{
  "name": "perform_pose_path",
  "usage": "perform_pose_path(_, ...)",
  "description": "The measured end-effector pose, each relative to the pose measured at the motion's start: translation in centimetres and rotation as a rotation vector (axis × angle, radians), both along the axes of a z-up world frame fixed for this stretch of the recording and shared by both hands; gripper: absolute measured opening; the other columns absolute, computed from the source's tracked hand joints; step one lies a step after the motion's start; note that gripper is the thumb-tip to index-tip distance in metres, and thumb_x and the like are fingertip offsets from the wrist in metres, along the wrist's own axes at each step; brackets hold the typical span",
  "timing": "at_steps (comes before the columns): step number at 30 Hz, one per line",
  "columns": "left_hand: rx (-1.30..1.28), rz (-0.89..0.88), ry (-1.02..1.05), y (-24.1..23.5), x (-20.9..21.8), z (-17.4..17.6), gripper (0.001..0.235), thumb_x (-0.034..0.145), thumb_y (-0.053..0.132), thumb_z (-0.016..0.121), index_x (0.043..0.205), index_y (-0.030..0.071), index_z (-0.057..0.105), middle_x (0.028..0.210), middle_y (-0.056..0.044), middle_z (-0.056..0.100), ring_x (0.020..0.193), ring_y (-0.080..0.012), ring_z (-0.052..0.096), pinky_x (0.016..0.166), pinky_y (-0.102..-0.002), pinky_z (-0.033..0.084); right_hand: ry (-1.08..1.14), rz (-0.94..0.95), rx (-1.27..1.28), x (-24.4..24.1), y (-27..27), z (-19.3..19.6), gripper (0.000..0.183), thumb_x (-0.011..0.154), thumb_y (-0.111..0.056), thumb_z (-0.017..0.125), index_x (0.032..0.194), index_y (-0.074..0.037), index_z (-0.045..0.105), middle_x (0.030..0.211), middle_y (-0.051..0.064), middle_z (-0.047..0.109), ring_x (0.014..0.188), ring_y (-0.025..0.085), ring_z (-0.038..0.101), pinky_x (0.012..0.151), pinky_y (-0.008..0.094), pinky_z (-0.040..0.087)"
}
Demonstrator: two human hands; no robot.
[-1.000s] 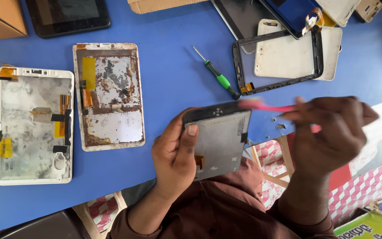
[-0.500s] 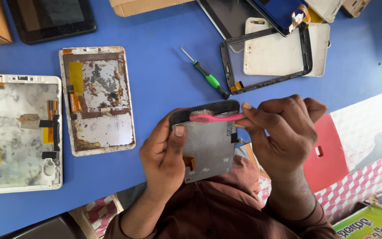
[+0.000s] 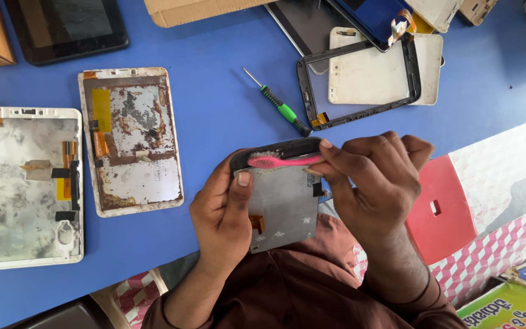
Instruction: The person uses a pink toothbrush to scrub the back of a disassembled smartphone chassis, then moves to another chassis and continues scrubbing the back surface and edges. The person handles multiple phone chassis and a screwdriver is visible on the table.
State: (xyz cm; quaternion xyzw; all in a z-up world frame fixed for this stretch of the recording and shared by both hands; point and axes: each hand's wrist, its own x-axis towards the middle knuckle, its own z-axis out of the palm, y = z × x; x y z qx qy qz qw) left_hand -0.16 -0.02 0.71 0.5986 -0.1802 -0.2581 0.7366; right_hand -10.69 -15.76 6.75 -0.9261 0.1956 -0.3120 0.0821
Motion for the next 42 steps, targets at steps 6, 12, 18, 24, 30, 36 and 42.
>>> perform_pose_path(6,-0.028,0.046,-0.044,0.0,0.2,-0.1,0.037,0.113,0.027,0.053,0.130,-0.002,0.067,0.096,0.003,0.069,0.085,-0.0012,0.058,0.076,-0.018,0.048,-0.019,-0.229,-0.085,-3.6,-3.2,-0.6,0.010,0.102,-0.017,0.086,0.097,-0.017,0.079,0.096,-0.004,0.074,0.093,0.010,0.065,0.098,0.028,0.034)
perform_pose_path(12,0.007,0.076,-0.006,0.1,0.1,-0.4,0.033,0.113,0.023,0.055,0.129,-0.002,0.069,0.082,0.008,0.058,0.071,0.0019,0.041,0.062,-0.017,0.033,-0.019,-0.321,-0.038,-6.7,-5.3,-1.8,0.019,0.098,-0.024,0.088,0.101,-0.009,0.078,0.096,0.001,0.074,0.088,0.013,0.061,0.092,0.028,0.035)
perform_pose_path(18,0.030,0.080,-0.025,0.0,0.1,-0.3,0.034,0.112,0.023,0.055,0.130,-0.003,0.068,0.087,0.004,0.065,0.075,0.0008,0.049,0.066,-0.017,0.040,-0.071,-0.185,0.114,-5.2,-2.9,-2.2,0.020,0.100,-0.026,0.088,0.102,-0.009,0.077,0.093,-0.001,0.074,0.085,0.011,0.064,0.092,0.028,0.035)
perform_pose_path(24,0.029,0.035,-0.053,0.1,0.1,-0.2,0.033,0.112,0.023,0.055,0.128,-0.002,0.068,0.101,-0.001,0.073,0.092,-0.0041,0.062,0.084,-0.020,0.051,-0.069,-0.106,0.089,-2.7,-2.3,-1.7,0.024,0.093,-0.028,0.090,0.105,-0.010,0.077,0.090,-0.002,0.071,0.081,0.011,0.061,0.092,0.029,0.035)
perform_pose_path(30,0.144,0.063,-0.010,-0.2,-0.2,-0.3,0.032,0.108,0.020,0.059,0.127,-0.003,0.072,0.076,0.001,0.054,0.068,-0.0027,0.041,0.061,-0.018,0.035,0.078,-0.106,0.065,-4.9,-4.7,-0.6,0.008,0.098,-0.009,0.086,0.101,-0.010,0.079,0.088,-0.003,0.073,0.086,0.012,0.065,0.096,0.031,0.036)
perform_pose_path(36,0.055,0.072,-0.067,-0.2,-0.1,-0.2,0.032,0.112,0.022,0.057,0.129,-0.003,0.068,0.087,0.006,0.062,0.078,0.0000,0.048,0.070,-0.017,0.041,0.114,-0.231,-0.103,-7.9,-6.8,0.5,0.011,0.095,-0.013,0.083,0.103,-0.009,0.077,0.101,0.001,0.072,0.090,0.014,0.060,0.092,0.025,0.036)
perform_pose_path(42,0.093,0.080,-0.071,-0.4,-0.2,0.0,0.032,0.112,0.022,0.056,0.128,-0.002,0.070,0.084,0.007,0.061,0.073,0.0010,0.044,0.065,-0.017,0.036,0.003,-0.123,0.047,-5.4,-3.6,-1.2,0.020,0.087,-0.020,0.092,0.097,-0.009,0.079,0.089,0.002,0.071,0.077,0.015,0.058,0.089,0.032,0.032)
